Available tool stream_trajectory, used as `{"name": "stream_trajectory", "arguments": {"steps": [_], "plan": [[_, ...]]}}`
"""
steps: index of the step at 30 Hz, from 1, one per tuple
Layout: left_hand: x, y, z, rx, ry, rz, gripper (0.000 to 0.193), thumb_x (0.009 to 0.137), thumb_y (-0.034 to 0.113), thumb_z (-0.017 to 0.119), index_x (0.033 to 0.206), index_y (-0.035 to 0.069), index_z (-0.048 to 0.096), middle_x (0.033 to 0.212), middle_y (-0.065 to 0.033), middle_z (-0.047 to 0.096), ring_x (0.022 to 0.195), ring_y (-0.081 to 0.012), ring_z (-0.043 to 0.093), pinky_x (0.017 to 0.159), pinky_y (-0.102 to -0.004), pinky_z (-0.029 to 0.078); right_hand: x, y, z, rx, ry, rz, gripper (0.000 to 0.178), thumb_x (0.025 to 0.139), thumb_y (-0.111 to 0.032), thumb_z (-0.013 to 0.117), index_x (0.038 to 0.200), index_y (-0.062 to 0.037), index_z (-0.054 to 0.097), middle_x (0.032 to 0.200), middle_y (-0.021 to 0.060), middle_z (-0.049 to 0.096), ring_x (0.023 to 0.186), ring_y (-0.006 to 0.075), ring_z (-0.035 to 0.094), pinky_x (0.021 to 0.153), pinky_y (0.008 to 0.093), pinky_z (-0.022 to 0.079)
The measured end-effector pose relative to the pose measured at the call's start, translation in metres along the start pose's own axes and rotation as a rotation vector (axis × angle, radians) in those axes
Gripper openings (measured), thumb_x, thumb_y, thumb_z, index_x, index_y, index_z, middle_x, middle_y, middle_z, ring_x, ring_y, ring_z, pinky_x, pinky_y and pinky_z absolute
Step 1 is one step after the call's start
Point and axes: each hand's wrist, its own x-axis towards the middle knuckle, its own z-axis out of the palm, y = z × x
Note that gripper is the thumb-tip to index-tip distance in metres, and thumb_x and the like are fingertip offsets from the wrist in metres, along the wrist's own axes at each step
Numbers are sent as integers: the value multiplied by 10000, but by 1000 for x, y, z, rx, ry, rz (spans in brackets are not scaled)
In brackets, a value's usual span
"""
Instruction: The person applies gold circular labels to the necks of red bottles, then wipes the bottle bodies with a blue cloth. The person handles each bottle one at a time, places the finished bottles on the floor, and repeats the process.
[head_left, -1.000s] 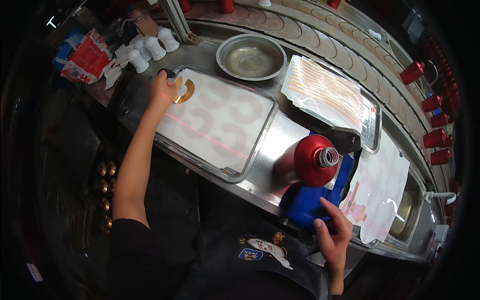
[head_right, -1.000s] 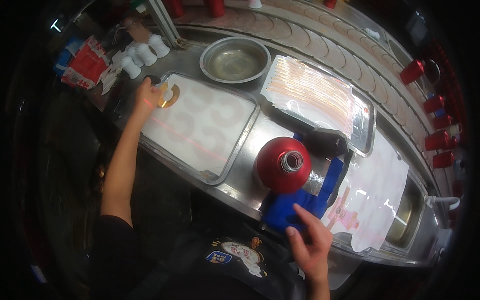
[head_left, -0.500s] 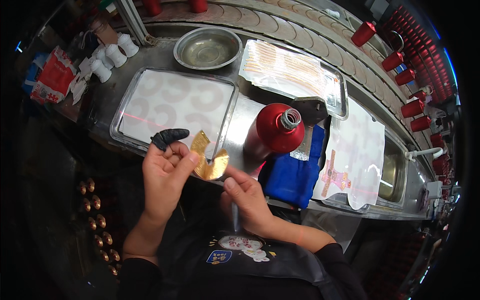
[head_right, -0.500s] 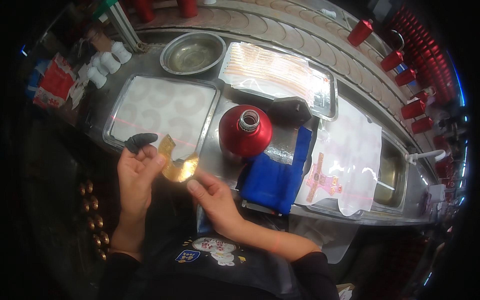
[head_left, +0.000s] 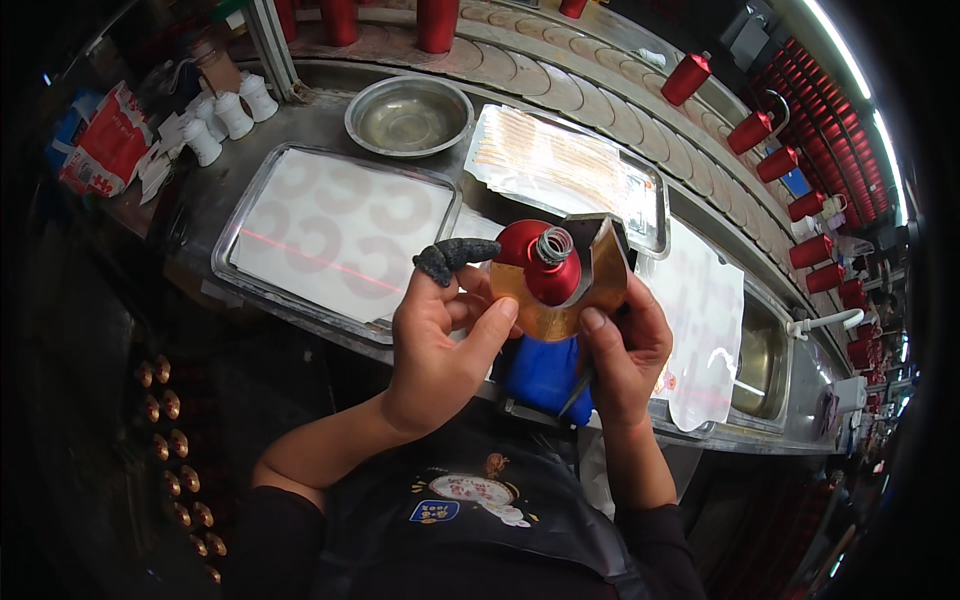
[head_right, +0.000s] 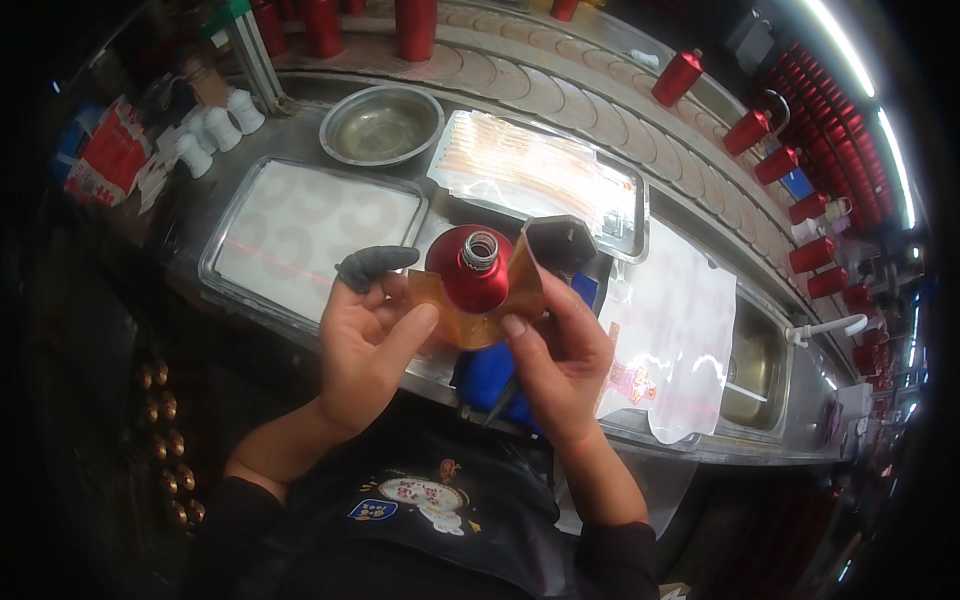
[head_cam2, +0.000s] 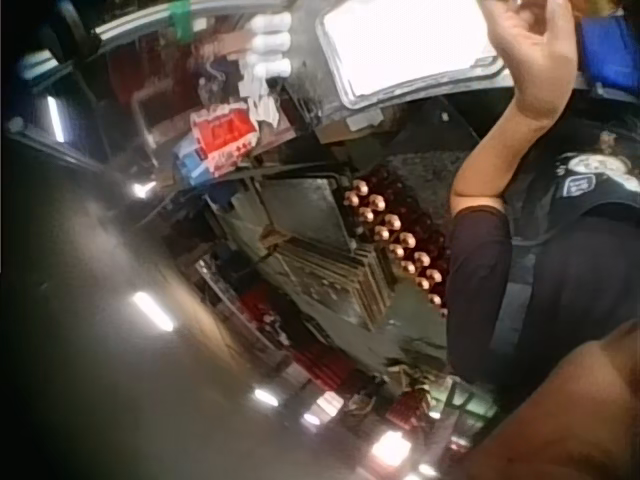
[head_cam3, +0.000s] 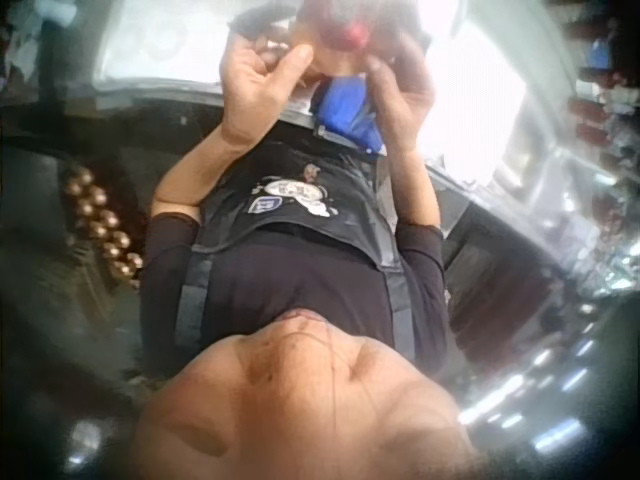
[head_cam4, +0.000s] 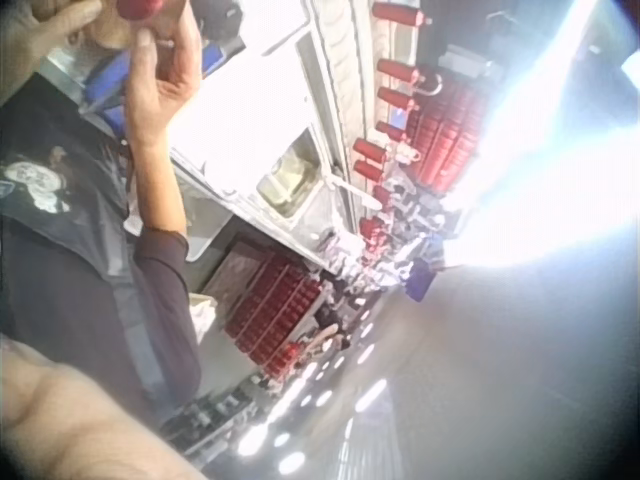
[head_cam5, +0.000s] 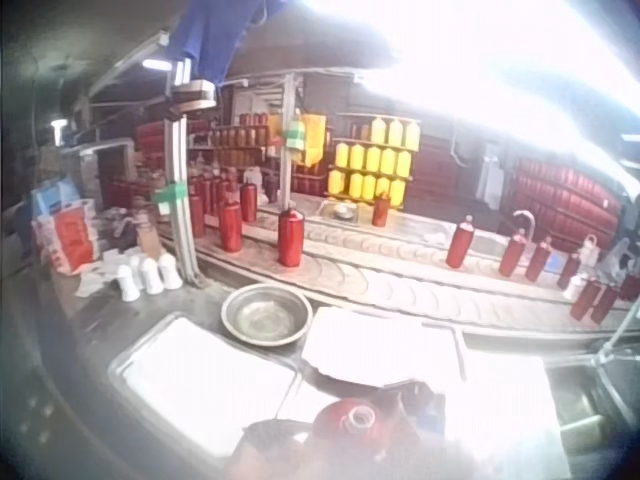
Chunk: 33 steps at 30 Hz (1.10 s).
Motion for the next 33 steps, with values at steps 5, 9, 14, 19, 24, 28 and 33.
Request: {"name": "stream_trajectory", "arguments": {"steps": [5,9,14,19,24,28,33], "plan": [[18,-22,0,135,28,42,360,932,-2,684,1239,-1,496,915,-5,584,747,-20,573,654,-174,477,31,21,-9,-101,80,37,523,952,24,627,1455,51,485,1259,101,639,1148,142,607,955,276,500],[26,-29,-16,42,81,23,365,926,-10,681,1243,-1,500,941,-1,564,780,-14,563,678,-172,467,31,25,-7,27,150,184,576,988,-63,610,1525,1,414,1018,32,656,848,61,601,695,196,481],[52,-41,-22,59,-120,113,638,944,127,691,1489,-22,394,1406,-136,520,1290,-198,509,1123,-342,375,23,31,-2,191,110,167,733,984,-137,643,1597,-33,253,1089,48,618,659,41,535,582,177,429],[45,-45,-12,-118,-248,-32,683,925,130,721,1499,-31,388,1389,-136,548,1273,-184,540,1093,-337,434,23,38,2,77,130,146,928,862,7,758,1597,3,191,1566,177,373,1147,237,665,898,296,587],[42,-47,-17,-140,-243,-49,690,927,122,721,1502,-32,374,1401,-142,538,1282,-190,537,1103,-339,427,27,36,-3,43,40,212,933,851,2,765,1591,15,197,1555,186,386,1118,229,677,889,300,596],[53,-46,-19,-199,-245,-95,648,951,107,700,1496,-29,376,1408,-137,528,1292,-193,534,1108,-346,428,34,35,1,-11,97,274,936,844,-8,774,1589,15,208,1543,188,405,1110,224,681,855,287,599],[59,-39,-18,-225,-243,-119,586,973,75,665,1479,-24,388,1418,-132,522,1302,-191,529,1113,-358,432,41,33,7,-25,122,286,861,888,-24,730,1587,3,230,1545,182,403,1094,215,685,880,289,583]]}}
